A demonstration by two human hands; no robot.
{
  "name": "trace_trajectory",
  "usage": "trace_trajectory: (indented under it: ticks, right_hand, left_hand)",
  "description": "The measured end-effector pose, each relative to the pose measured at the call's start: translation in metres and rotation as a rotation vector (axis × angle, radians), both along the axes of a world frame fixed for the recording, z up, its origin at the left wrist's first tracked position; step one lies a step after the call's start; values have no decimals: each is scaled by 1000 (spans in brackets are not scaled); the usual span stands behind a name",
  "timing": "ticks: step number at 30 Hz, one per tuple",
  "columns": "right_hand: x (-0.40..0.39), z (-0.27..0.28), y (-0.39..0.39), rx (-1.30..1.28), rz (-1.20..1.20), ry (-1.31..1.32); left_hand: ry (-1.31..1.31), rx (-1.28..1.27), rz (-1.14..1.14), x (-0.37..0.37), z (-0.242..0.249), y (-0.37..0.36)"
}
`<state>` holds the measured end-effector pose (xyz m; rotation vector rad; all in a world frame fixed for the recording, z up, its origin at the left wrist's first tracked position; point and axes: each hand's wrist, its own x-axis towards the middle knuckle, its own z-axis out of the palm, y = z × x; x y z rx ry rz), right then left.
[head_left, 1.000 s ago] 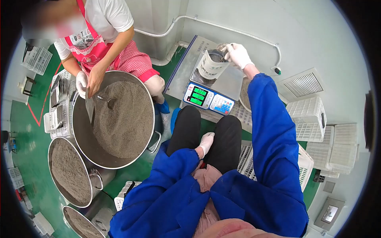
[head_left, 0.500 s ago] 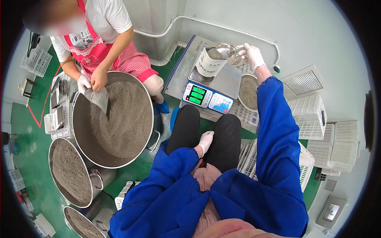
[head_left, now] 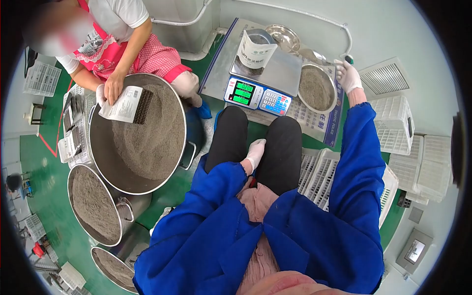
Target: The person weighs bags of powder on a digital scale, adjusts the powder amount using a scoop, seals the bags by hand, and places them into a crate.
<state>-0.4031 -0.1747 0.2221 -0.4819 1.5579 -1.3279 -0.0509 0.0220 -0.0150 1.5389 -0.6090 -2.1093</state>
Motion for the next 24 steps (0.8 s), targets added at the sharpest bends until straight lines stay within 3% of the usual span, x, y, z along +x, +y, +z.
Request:
trace_trajectory:
  ticks: [6,7,10,14,15,18,20,22,24]
  right_hand:
    - [-26,-29,40,151,-42,575]
    - [-38,-45,41,156,-4,681]
    - [-26,-60,47,151,213,1334]
    - [8,-63,53,253,269,1707]
    - [8,-73,54,201,274,1721]
    - [13,-104,63,320,390,1662]
    - [1,-144,73,377,483,1518]
    - [1,-146,77,504,491,1392]
    - [13,-125,86,511,468,1462]
  left_hand:
    - [45,4,-13,-3,-8,0]
    - [45,12,-8,-3,-5,0]
    - [46,21,-2,-4,-4,0]
    - [28,-1,-25,-2,-13,1]
    - [20,-11,-30,-1,-12,-1]
    - [-345,-679,-140,-1,11,-7]
    - [-176,-884,15,-15,39,-39]
    - [-158,-986,15,-15,135,-91]
    - [-213,-1140,66,-23,192,-142]
